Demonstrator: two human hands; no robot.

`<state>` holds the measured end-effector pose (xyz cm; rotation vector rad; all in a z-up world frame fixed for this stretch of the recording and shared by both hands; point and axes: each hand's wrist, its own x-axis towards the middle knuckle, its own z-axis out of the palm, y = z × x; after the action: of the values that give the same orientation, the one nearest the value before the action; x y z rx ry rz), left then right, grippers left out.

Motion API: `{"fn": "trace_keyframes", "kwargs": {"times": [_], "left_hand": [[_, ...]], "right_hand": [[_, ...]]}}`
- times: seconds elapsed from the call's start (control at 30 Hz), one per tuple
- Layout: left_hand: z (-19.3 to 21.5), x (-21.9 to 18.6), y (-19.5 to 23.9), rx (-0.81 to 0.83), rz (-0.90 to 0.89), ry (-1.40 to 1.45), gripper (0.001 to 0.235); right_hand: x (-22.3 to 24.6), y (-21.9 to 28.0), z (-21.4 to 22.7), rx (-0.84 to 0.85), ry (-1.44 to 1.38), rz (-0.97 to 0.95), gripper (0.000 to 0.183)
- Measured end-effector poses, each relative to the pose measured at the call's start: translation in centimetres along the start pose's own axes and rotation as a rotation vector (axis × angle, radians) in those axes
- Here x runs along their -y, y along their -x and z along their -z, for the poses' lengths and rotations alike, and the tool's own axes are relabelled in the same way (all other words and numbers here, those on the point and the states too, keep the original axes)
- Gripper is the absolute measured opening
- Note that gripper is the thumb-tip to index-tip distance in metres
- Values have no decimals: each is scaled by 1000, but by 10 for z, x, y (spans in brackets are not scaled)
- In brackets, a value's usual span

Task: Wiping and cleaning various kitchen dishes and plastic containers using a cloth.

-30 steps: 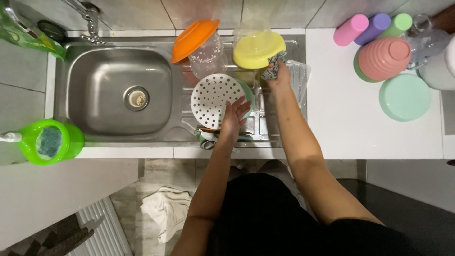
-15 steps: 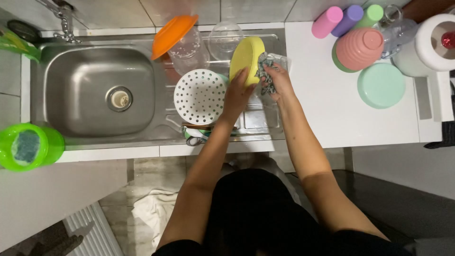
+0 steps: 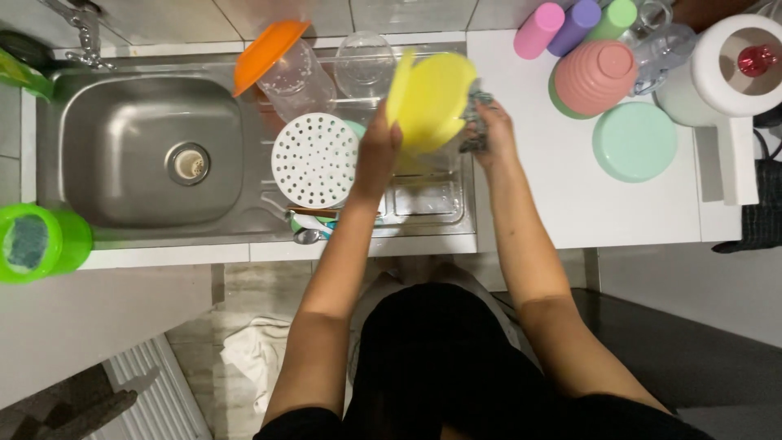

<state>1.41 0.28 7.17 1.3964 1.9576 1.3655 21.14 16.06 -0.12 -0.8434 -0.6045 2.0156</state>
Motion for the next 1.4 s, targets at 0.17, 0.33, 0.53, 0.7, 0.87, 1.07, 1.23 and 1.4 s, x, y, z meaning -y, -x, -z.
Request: {"fn": "trace_keyframes", "kwargs": {"times": [0.17,0.33,0.53,0.7,0.87,1.07,1.23,1.4], "left_hand": [[-36,33,8,-123,-138,-70,40],[-83,45,23,-81,-144,-94,37],[-139,61,49,-71,-251,-408,45],[-151,62,75,27,-13,-622,55],[-141,11,86,-109,59,-395,48],[-94,-50,51,33,698,652,70],[-83,-2,32,378,554,1141,72],[-137,-15,35,206,529,1181,59]], "right_hand": [[38,6,101,-32,-169,50,13],[54,33,158,-126,-212,125,15],[36,40,186,-210,-125,181,10],[27,57,165,-211,-100,43,16],[63,81,145,-121,70,136,17],[121,163,61,267,942,253,33],[143,218,13,494,1556,528,37],[152,238,-5,130,1281,200,39]]}}
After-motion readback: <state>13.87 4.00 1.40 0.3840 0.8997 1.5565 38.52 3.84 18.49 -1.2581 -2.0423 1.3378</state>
